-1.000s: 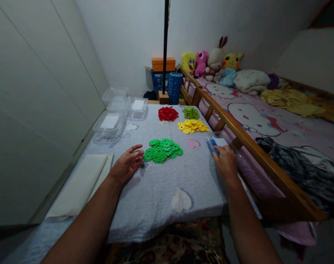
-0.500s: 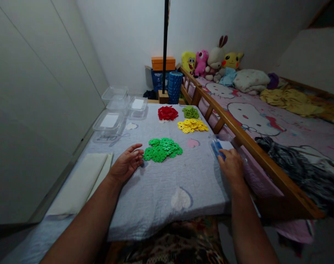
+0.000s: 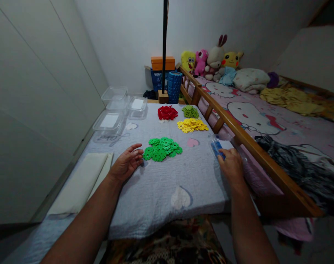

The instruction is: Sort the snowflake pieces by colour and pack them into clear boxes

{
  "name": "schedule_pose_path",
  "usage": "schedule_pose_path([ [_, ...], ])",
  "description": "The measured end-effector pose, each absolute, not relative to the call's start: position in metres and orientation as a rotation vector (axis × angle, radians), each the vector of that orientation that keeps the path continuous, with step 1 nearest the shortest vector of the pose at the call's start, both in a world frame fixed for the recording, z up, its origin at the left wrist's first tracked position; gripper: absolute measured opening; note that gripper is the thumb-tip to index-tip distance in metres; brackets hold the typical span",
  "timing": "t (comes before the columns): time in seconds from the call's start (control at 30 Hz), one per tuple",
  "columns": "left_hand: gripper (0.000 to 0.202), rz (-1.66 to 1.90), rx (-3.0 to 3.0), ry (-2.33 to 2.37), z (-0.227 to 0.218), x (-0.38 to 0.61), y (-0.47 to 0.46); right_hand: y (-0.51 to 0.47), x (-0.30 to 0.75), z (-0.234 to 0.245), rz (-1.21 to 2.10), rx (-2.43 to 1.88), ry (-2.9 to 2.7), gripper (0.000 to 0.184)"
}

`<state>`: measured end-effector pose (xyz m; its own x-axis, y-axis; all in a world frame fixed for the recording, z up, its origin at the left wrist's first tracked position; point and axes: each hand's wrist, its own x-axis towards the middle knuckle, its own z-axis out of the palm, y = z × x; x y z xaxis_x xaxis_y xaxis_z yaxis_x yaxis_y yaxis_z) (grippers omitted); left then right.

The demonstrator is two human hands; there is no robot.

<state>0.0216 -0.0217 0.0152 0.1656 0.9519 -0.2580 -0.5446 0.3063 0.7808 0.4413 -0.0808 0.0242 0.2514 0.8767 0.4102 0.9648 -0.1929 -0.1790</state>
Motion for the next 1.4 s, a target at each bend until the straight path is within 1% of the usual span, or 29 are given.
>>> schedule_pose_path([
  [0.1,0.044,1.161,0.592,0.834,0.015,0.021,-0.021,-0.082,0.439,0.029,-0.295,-2.151,-1.67,0.031],
  [0.2,0.044,1.169,0.591,0.83,0.014,0.021,-0.021,-0.083,0.429,0.035,-0.357,-2.164,-1.61,0.03],
  [0.3,0.046,1.169,0.593,0.83,0.011,0.02,-0.02,-0.08,0.408,0.042,-0.38,-2.085,-1.62,0.027],
  [0.4,0.047,1.171,0.586,0.825,0.009,0.021,-0.019,-0.067,0.378,0.047,-0.284,-1.929,-1.781,0.024],
  [0.6,0.047,1.181,0.567,0.833,0.01,0.024,-0.02,-0.017,0.319,0.049,0.04,-1.702,-2.059,0.024],
  [0.7,0.047,1.186,0.578,0.857,0.011,0.025,-0.022,0.007,0.296,0.038,0.106,-1.721,-2.042,0.026],
  [0.87,0.047,1.178,0.598,0.914,0.014,0.029,-0.023,0.02,0.275,0.005,0.212,-1.756,-1.933,0.041],
  [1.0,0.049,1.165,0.654,1.005,0.014,0.036,-0.023,0.018,0.272,-0.013,0.259,-1.683,-1.98,0.046],
  [1.1,0.048,1.097,0.799,1.091,0.016,0.042,-0.023,0.019,0.27,-0.018,0.26,-1.625,-2.067,0.047],
  [1.27,0.036,0.989,1.277,1.253,0.032,0.038,-0.01,0.022,0.266,-0.023,0.289,-1.566,-2.144,0.053],
  [1.4,0.032,0.99,1.73,1.684,0.048,0.019,0.019,0.022,0.268,-0.029,0.319,-1.49,-2.108,0.055],
])
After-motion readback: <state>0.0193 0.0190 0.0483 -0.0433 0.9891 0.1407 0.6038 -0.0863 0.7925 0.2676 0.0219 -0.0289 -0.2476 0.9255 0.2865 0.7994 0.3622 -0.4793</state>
